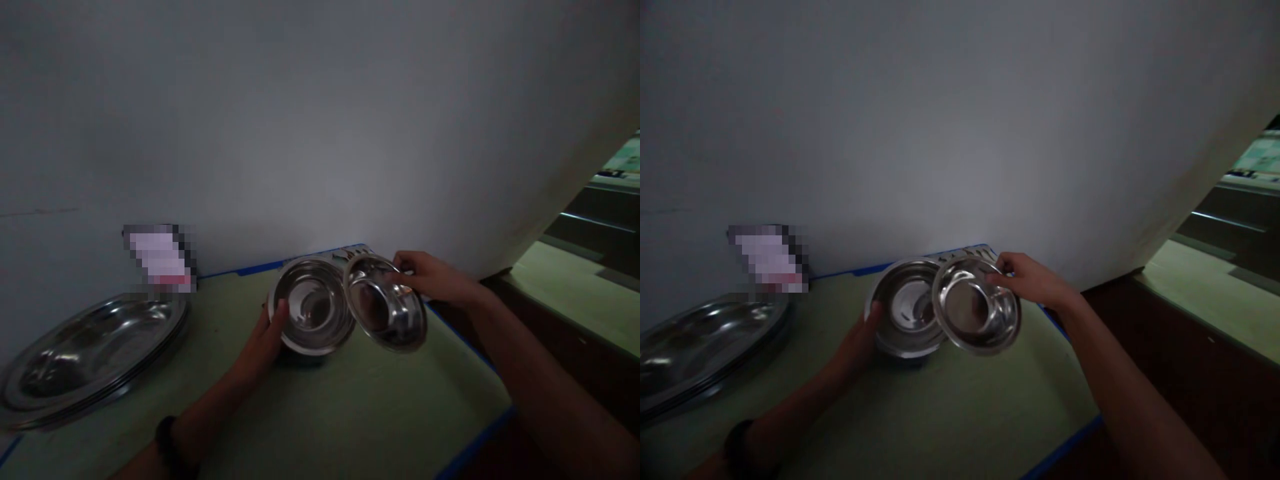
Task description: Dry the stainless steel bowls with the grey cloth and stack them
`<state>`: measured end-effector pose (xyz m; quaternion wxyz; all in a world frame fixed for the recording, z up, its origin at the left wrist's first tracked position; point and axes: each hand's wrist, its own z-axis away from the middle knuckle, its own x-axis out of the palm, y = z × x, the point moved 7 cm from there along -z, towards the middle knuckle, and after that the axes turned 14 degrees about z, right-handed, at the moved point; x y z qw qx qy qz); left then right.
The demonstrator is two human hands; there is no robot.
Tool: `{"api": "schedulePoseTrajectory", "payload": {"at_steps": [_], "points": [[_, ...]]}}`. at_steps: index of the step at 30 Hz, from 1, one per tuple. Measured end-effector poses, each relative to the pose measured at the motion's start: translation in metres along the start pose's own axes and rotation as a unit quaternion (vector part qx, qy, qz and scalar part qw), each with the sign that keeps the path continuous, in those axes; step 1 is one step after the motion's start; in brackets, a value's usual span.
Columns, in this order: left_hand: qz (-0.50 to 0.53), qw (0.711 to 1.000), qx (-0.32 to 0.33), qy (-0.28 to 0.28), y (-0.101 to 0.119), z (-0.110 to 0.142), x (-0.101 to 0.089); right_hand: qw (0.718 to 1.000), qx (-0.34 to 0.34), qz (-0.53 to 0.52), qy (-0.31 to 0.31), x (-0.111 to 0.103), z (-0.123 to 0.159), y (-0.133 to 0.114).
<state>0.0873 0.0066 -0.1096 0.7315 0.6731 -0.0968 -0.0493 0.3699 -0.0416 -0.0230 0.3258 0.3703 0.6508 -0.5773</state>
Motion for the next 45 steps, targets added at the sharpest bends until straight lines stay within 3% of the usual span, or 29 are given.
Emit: {"api": "schedulePoseTrajectory", "payload": {"at_steps": [5,10,12,14,17,23,27,33,37,40,42,45], "points": [[-0.019,0.991,0.105,-0.083,0.017,0.009,0.011,0.995,-0.006,0.021,0.101,0.028,-0.021,-0.034],[0.023,0.994,0.056,-0.088,0.012,0.011,0.013,0.979,-0.089,0.058,0.174,0.044,-0.023,-0.056],[0.025,0.993,0.039,-0.112,0.004,0.014,0.017,0.982,-0.114,0.064,0.138,0.049,-0.021,-0.056],[0.019,0.989,0.027,-0.147,-0.003,0.019,0.024,0.988,-0.127,0.077,0.04,0.058,-0.019,-0.052],[0.009,0.98,0.016,-0.199,-0.01,0.028,0.043,0.982,-0.126,0.125,-0.071,0.06,-0.009,-0.038],[0.063,0.942,-0.057,-0.326,-0.014,0.041,0.103,0.972,-0.039,0.194,-0.124,0.03,0.006,0.019],[0.102,0.922,-0.027,-0.372,-0.012,0.042,0.132,0.961,0.03,0.239,-0.134,0.013,0.013,0.061],[0.039,0.913,-0.022,-0.405,-0.02,0.039,0.149,0.952,0.103,0.276,-0.082,0.0,0.017,0.102],[-0.018,0.915,-0.004,-0.402,-0.017,0.042,0.145,0.95,0.12,0.286,-0.037,-0.002,0.021,0.096],[-0.151,0.902,0.149,-0.375,0.007,0.048,0.124,0.947,0.102,0.302,0.029,-0.002,0.023,0.062],[-0.292,0.857,0.258,-0.336,0.023,0.051,0.1,0.948,0.047,0.308,0.064,0.005,0.019,0.026],[-0.446,0.79,0.369,-0.202,0.055,0.044,0.044,0.952,-0.051,0.295,0.057,0.034,0.009,-0.032]]}}
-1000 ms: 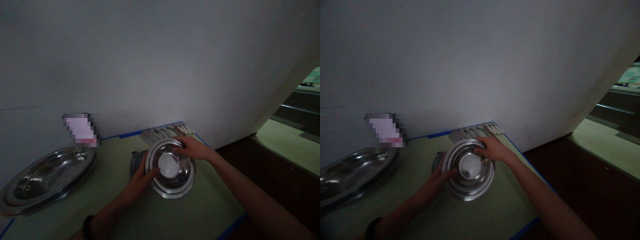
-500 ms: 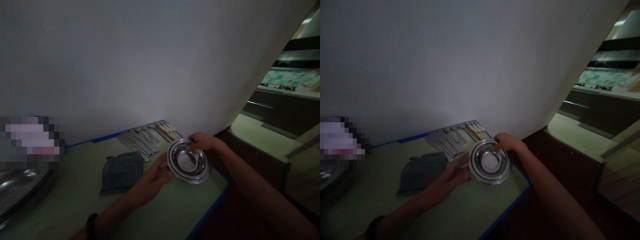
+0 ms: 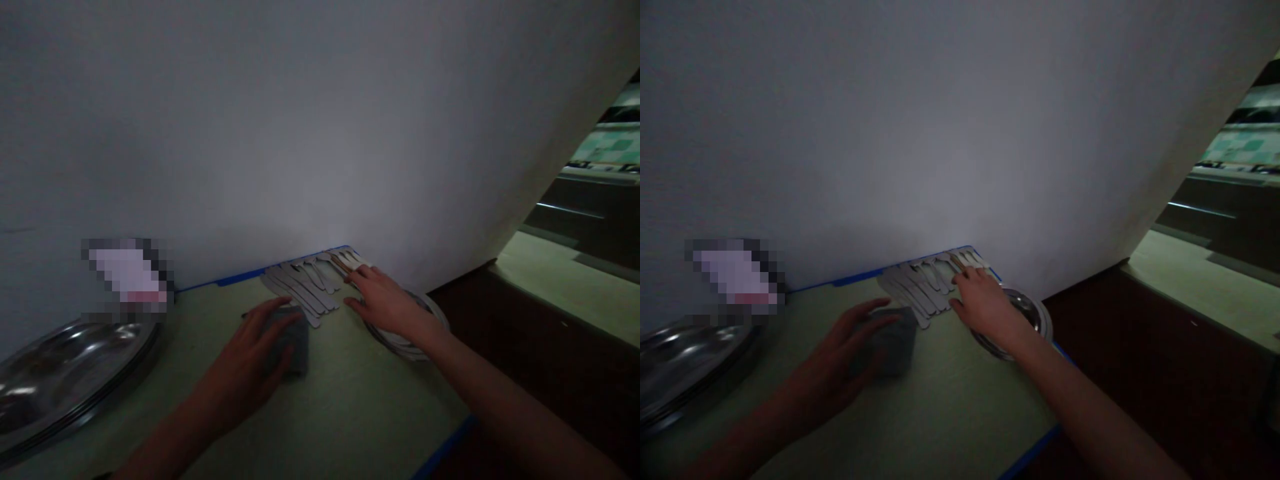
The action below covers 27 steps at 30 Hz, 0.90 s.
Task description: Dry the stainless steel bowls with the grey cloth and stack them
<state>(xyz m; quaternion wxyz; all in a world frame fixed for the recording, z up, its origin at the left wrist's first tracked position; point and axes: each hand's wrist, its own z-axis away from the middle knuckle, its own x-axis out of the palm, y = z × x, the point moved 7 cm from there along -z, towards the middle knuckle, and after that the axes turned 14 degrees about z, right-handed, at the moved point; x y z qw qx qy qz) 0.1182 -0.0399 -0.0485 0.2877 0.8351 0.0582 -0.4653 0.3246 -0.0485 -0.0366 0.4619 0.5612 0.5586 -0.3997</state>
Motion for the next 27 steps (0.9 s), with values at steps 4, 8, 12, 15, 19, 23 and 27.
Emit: {"api": "schedulePoseTrajectory", "payload": {"at_steps": [4,8,12,15,19,23,27], "points": [[-0.23,0.957,-0.147,0.096,-0.052,0.032,-0.087,0.988,-0.105,-0.03,-0.113,0.022,-0.017,-0.087],[-0.222,0.908,-0.347,-0.08,-0.103,0.068,-0.122,0.961,-0.155,-0.006,-0.23,0.043,-0.023,-0.154],[-0.135,0.9,-0.392,-0.138,-0.119,0.084,-0.129,0.937,-0.211,0.041,-0.277,0.039,-0.036,-0.194],[-0.115,0.909,-0.368,-0.159,-0.111,0.084,-0.129,0.922,-0.24,0.064,-0.298,0.036,-0.052,-0.212],[-0.088,0.913,-0.378,-0.125,-0.097,0.088,-0.141,0.916,-0.264,0.031,-0.301,0.047,-0.071,-0.225],[-0.09,0.92,-0.376,-0.069,-0.088,0.096,-0.161,0.909,-0.275,0.003,-0.314,0.06,-0.079,-0.222],[-0.109,0.932,-0.344,0.043,-0.077,0.093,-0.187,0.915,-0.29,-0.028,-0.278,0.047,-0.078,-0.212]]}}
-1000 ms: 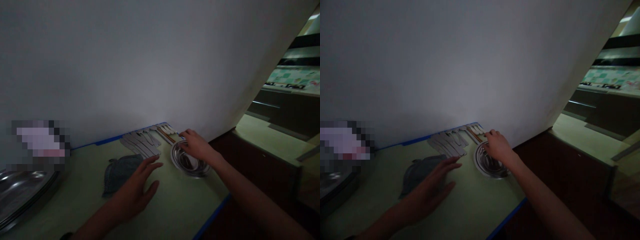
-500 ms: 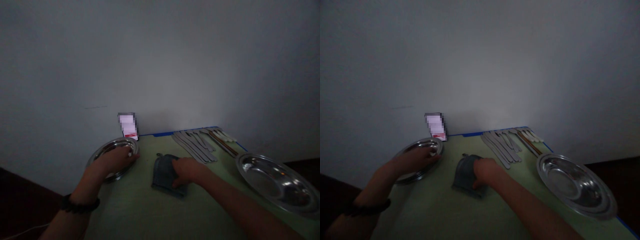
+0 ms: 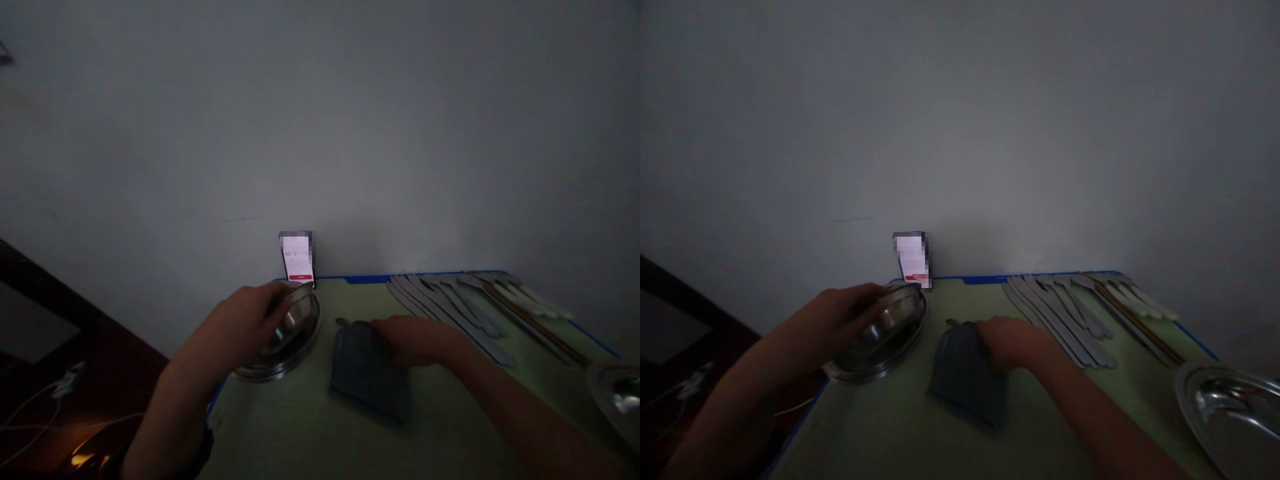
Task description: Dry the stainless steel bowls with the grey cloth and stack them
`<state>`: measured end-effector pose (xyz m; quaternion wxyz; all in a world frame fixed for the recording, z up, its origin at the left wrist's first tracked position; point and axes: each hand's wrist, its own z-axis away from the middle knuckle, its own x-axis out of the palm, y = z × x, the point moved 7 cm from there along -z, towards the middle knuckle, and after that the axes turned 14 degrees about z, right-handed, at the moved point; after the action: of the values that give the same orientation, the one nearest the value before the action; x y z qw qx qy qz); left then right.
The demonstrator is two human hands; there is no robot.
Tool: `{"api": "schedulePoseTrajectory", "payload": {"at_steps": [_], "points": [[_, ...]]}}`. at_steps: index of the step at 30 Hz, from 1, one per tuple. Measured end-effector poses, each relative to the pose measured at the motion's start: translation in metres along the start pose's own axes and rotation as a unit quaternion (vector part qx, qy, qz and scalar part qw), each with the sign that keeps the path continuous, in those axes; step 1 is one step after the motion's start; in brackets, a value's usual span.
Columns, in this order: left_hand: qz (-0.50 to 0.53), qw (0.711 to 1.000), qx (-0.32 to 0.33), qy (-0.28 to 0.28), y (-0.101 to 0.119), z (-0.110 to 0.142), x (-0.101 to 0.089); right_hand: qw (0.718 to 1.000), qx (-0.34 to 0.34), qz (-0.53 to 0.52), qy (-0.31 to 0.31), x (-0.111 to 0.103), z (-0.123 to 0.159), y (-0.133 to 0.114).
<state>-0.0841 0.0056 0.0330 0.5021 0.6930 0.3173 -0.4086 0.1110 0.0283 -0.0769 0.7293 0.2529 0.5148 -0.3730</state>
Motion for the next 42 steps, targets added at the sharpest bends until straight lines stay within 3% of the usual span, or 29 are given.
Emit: {"api": "schedulePoseTrajectory", "payload": {"at_steps": [4,9,12,14,15,17,20,22,23,25,26,29,31,34,35,36,37,39,42], "points": [[0.026,0.992,0.005,0.122,0.008,-0.004,-0.018,0.998,-0.066,0.006,0.0,0.0,0.015,-0.023],[0.088,0.96,-0.034,0.263,0.003,-0.004,-0.032,0.997,-0.032,0.061,-0.018,0.012,0.012,-0.055],[0.139,0.936,-0.031,0.322,-0.005,0.003,-0.04,0.999,-0.021,0.033,0.005,0.008,0.006,-0.053],[0.2,0.915,0.014,0.349,-0.006,0.009,-0.044,1.0,-0.007,0.013,0.021,-0.002,0.005,-0.034],[0.237,0.904,0.057,0.35,-0.004,0.012,-0.046,1.0,-0.004,0.006,0.031,-0.008,0.008,-0.021],[0.303,0.885,0.173,0.307,0.009,0.013,-0.045,0.991,0.063,-0.035,0.114,-0.033,0.019,0.016],[0.367,0.849,0.317,0.208,0.037,0.004,-0.037,0.931,0.187,-0.103,0.298,-0.076,0.055,0.065],[0.423,0.834,0.305,0.18,0.047,-0.014,-0.03,0.888,0.21,-0.158,0.378,-0.093,0.078,0.076],[0.466,0.809,0.309,0.18,0.052,-0.023,-0.027,0.875,0.198,-0.186,0.401,-0.098,0.086,0.074],[0.533,0.782,0.269,0.18,0.058,-0.044,-0.017,0.877,0.115,-0.231,0.406,-0.102,0.09,0.058],[0.561,0.759,0.259,0.205,0.06,-0.051,-0.015,0.888,0.055,-0.247,0.384,-0.102,0.088,0.046],[0.579,0.745,0.231,0.235,0.064,-0.065,-0.005,0.914,-0.072,-0.273,0.29,-0.092,0.077,0.021],[0.564,0.739,0.283,0.236,0.074,-0.06,-0.007,0.923,-0.051,-0.25,0.288,-0.087,0.071,0.024],[0.515,0.712,0.419,0.229,0.095,-0.035,-0.017,0.916,0.027,-0.22,0.333,-0.084,0.063,0.038],[0.493,0.729,0.425,0.212,0.102,-0.03,-0.016,0.913,0.038,-0.232,0.334,-0.081,0.059,0.041],[0.476,0.748,0.403,0.226,0.105,-0.027,-0.015,0.912,0.041,-0.248,0.326,-0.078,0.054,0.042],[0.467,0.747,0.396,0.259,0.106,-0.023,-0.016,0.913,0.041,-0.257,0.314,-0.075,0.049,0.042],[0.438,0.785,0.33,0.288,0.108,-0.026,-0.008,0.92,0.052,-0.246,0.301,-0.071,0.041,0.045],[0.401,0.807,0.277,0.334,0.104,-0.037,0.001,0.905,0.115,-0.21,0.35,-0.075,0.041,0.059]]}}
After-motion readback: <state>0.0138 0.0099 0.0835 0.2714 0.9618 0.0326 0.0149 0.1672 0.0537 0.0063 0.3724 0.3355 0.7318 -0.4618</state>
